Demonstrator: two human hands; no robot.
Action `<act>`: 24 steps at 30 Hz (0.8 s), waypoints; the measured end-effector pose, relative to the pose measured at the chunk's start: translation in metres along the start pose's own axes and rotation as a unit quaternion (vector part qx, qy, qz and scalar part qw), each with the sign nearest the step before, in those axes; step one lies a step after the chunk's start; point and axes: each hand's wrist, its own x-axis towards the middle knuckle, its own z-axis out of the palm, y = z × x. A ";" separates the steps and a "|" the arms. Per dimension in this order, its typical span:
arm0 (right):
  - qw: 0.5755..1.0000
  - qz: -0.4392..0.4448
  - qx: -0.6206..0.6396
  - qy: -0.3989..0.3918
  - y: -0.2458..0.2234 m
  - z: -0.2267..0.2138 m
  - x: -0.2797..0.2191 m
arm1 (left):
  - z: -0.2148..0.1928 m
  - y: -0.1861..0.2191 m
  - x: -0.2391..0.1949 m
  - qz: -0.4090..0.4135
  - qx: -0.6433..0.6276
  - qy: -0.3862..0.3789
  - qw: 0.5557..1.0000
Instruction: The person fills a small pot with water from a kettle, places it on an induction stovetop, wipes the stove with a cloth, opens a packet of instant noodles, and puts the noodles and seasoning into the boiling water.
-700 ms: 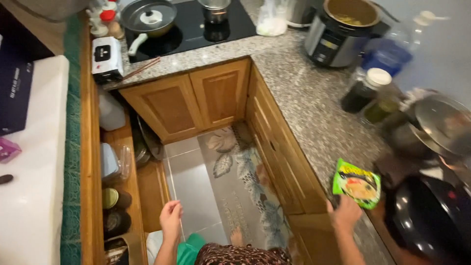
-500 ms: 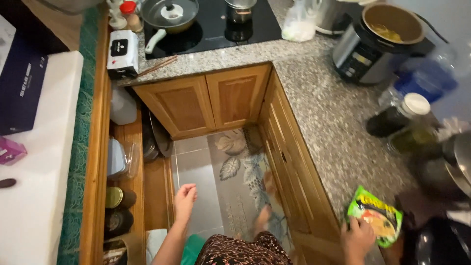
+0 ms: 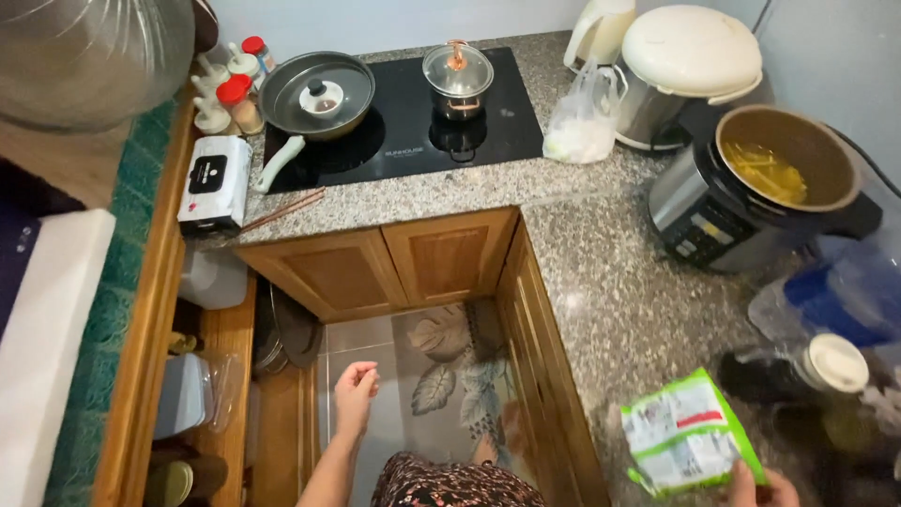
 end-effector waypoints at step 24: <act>0.913 -0.242 -0.308 -0.112 -0.159 0.445 0.100 | 0.001 0.111 0.366 -0.007 0.046 -0.028 0.998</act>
